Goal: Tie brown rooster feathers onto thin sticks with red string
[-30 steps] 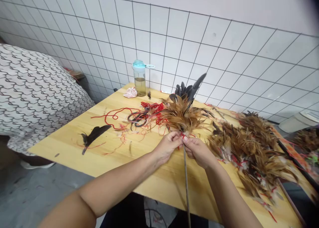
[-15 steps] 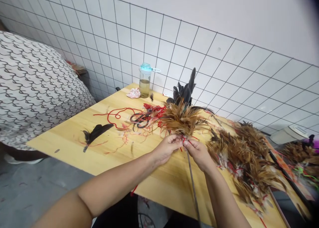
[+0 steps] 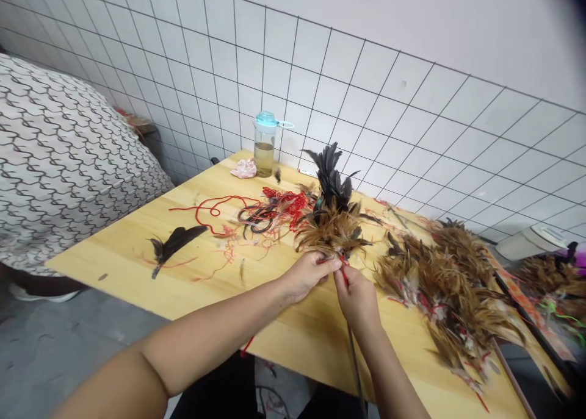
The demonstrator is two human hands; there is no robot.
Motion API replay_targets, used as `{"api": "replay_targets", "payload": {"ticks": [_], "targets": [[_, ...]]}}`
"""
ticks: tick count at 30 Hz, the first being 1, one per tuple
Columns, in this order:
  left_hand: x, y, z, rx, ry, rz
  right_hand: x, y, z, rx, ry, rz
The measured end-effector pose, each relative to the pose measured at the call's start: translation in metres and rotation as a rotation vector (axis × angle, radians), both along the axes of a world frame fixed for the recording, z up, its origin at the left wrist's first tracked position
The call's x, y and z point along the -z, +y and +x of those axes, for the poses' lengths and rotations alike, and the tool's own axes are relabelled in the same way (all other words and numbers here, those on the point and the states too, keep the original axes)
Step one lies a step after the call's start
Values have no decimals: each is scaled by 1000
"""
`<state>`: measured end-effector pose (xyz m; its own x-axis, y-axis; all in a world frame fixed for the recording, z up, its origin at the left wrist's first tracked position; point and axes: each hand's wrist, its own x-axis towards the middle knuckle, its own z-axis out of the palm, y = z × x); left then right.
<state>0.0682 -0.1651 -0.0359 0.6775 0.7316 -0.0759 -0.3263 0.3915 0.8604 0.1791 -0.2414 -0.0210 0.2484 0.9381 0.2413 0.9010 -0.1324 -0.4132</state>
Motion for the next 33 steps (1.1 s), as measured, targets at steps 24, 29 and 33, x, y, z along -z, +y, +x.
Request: {"api": "replay_targets", "payload": {"ticks": [24,29,33], "targets": [[-3,-1,-1,-48,39,103,-10,-8,-8,-76,773,18],[-2,6,-6,-13,188,277,-4,-11,-9,-26,676,-28],[-9,11,-13,-86,276,646,-3,-12,-7,-68,590,-48]]}}
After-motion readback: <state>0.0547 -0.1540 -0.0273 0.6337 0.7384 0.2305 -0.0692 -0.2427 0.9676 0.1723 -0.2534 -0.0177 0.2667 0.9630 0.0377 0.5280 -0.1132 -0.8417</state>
